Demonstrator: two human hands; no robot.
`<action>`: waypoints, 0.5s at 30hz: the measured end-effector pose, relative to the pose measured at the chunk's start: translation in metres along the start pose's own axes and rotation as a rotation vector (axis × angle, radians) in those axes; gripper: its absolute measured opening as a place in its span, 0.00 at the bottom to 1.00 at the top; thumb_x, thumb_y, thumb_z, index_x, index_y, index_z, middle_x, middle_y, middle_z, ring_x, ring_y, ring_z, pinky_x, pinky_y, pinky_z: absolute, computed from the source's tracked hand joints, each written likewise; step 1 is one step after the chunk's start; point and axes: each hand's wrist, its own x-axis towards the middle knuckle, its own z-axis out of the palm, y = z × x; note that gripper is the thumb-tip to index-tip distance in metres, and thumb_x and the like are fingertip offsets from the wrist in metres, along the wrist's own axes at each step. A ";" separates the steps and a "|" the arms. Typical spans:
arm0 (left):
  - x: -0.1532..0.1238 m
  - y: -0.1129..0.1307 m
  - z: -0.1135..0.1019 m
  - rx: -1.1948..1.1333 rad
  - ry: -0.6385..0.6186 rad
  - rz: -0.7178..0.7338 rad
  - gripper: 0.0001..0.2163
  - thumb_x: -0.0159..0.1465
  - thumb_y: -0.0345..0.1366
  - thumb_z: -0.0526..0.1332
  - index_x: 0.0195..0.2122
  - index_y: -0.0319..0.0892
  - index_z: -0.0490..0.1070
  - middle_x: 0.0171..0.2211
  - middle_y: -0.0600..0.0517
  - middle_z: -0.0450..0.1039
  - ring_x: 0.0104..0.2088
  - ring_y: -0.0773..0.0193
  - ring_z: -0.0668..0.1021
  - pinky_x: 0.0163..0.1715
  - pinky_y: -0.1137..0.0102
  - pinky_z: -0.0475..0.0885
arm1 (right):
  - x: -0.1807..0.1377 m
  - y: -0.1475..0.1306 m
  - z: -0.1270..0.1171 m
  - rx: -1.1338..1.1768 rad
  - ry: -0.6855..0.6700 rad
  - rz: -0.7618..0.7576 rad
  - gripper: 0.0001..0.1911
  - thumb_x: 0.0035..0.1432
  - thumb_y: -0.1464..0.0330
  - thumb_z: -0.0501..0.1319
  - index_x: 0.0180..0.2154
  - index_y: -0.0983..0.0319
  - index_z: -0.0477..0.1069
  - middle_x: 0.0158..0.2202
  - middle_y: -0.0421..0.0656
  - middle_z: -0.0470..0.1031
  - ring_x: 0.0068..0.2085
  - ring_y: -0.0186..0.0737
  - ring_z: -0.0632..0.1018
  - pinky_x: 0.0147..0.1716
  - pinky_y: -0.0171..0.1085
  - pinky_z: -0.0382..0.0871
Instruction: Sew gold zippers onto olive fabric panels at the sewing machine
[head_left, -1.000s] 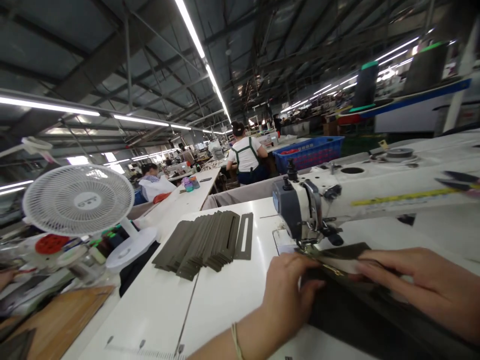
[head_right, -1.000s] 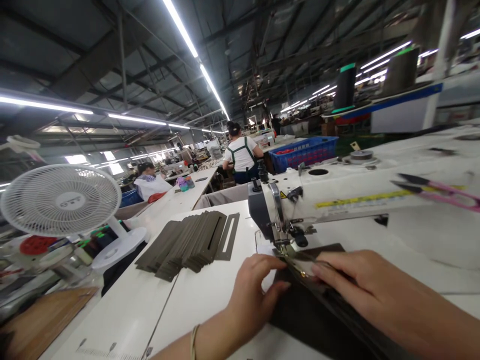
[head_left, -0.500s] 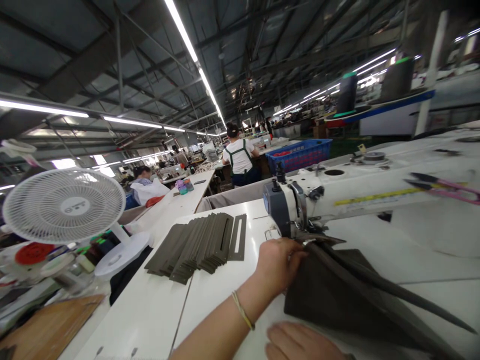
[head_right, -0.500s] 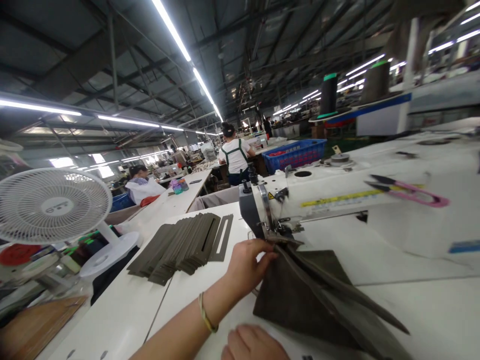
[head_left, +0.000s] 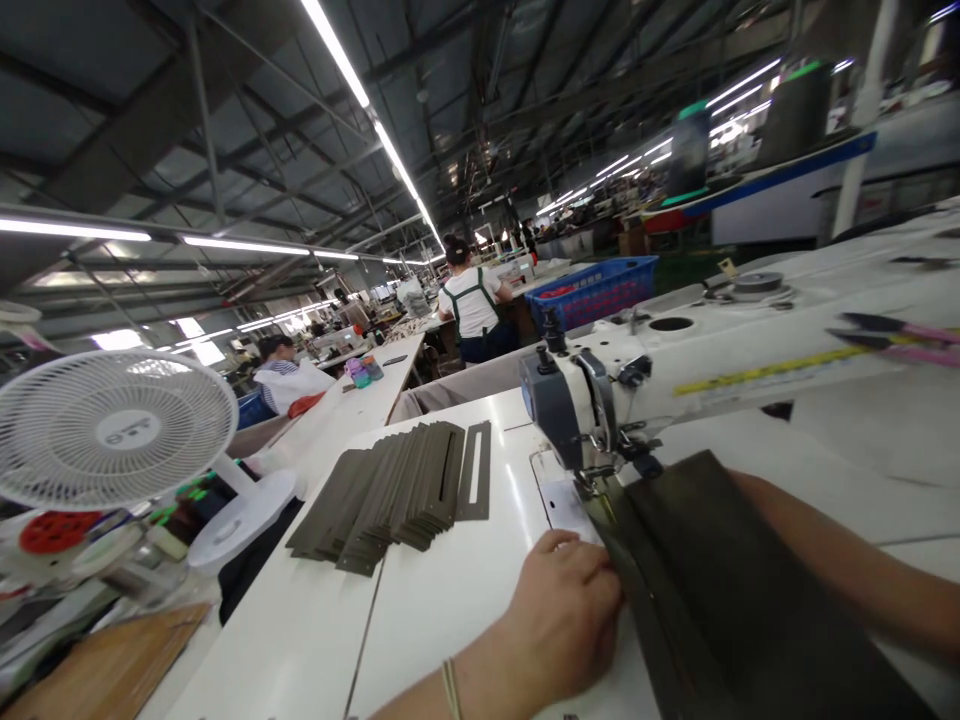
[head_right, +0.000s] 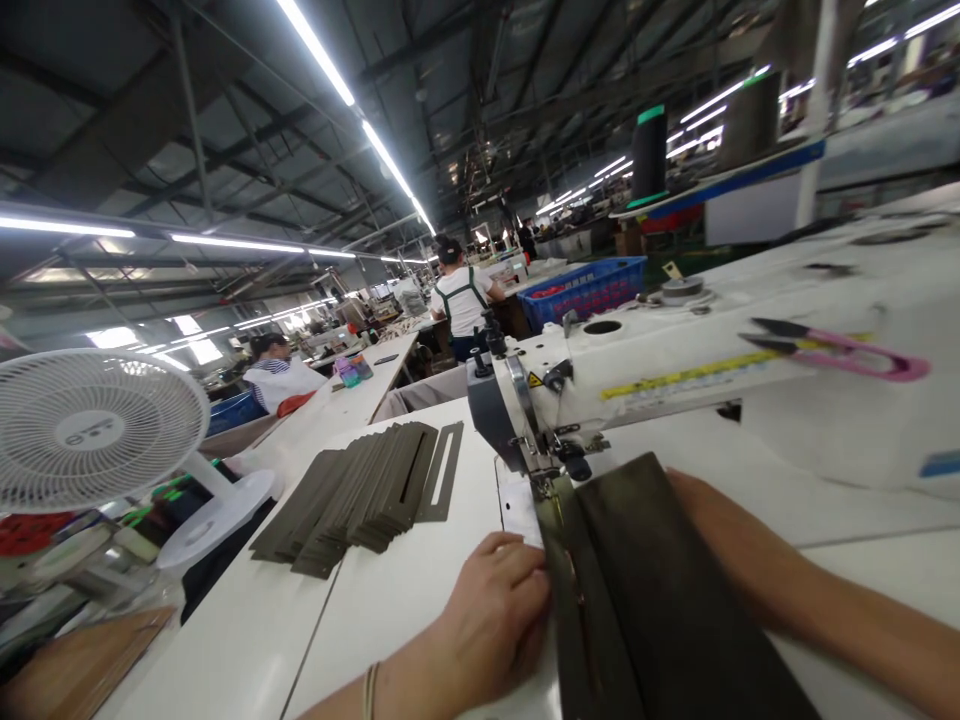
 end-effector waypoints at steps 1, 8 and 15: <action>0.003 -0.002 0.000 -0.041 0.003 -0.052 0.04 0.61 0.28 0.57 0.36 0.38 0.70 0.38 0.47 0.75 0.38 0.60 0.76 0.46 0.64 0.71 | -0.001 0.000 0.000 0.066 -0.086 0.012 0.16 0.66 0.65 0.52 0.38 0.56 0.79 0.39 0.47 0.80 0.43 0.48 0.80 0.45 0.38 0.74; 0.025 -0.012 0.013 0.051 -0.078 -0.190 0.04 0.58 0.29 0.60 0.34 0.37 0.72 0.39 0.45 0.76 0.47 0.52 0.74 0.54 0.54 0.65 | -0.012 0.035 -0.002 0.141 0.028 0.231 0.19 0.67 0.61 0.50 0.41 0.57 0.79 0.40 0.49 0.81 0.41 0.50 0.82 0.40 0.40 0.76; 0.032 -0.006 0.016 0.177 -0.088 -0.202 0.01 0.59 0.30 0.62 0.32 0.38 0.71 0.33 0.45 0.73 0.38 0.54 0.73 0.41 0.58 0.69 | 0.012 0.050 0.005 -0.147 0.008 0.209 0.14 0.65 0.61 0.53 0.36 0.59 0.75 0.30 0.43 0.80 0.29 0.42 0.81 0.27 0.35 0.71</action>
